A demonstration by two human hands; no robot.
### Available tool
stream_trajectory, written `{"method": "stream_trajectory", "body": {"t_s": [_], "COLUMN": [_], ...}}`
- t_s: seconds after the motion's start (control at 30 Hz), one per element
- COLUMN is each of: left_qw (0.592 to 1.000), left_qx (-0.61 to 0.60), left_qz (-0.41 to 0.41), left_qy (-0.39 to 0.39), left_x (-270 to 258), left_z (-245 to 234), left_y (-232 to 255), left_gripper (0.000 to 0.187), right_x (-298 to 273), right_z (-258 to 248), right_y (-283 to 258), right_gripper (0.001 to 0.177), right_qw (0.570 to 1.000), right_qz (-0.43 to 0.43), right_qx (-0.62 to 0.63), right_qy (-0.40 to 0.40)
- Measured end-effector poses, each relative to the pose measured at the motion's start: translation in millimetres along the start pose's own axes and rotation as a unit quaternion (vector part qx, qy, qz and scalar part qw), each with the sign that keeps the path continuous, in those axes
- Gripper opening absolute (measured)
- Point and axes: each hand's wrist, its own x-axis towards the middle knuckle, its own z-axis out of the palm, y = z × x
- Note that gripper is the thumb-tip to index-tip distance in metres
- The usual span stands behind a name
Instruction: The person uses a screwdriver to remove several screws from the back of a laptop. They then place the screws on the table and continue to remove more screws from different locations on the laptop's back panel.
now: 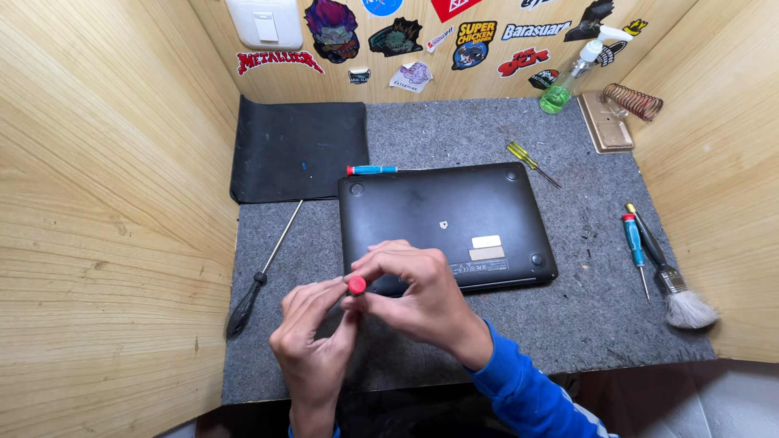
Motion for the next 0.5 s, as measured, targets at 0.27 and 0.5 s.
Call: {"method": "stream_trajectory", "body": {"t_s": [0.27, 0.5], "left_qw": [0.995, 0.985], "left_qx": [-0.028, -0.061], "left_qz": [0.0, -0.033], "left_qy": [-0.1, -0.161], "left_x": [14, 9], "left_z": [-8, -9], "left_y": [-9, -20], "left_gripper": [0.01, 0.033], "right_x": [14, 14], "right_z": [-11, -3], "right_y": [-2, -4], "right_gripper": [0.022, 0.026], "right_qw": [0.991, 0.993], "right_qz": [0.026, 0.017], "right_qx": [0.039, 0.011], "right_qy": [-0.127, -0.112]}}
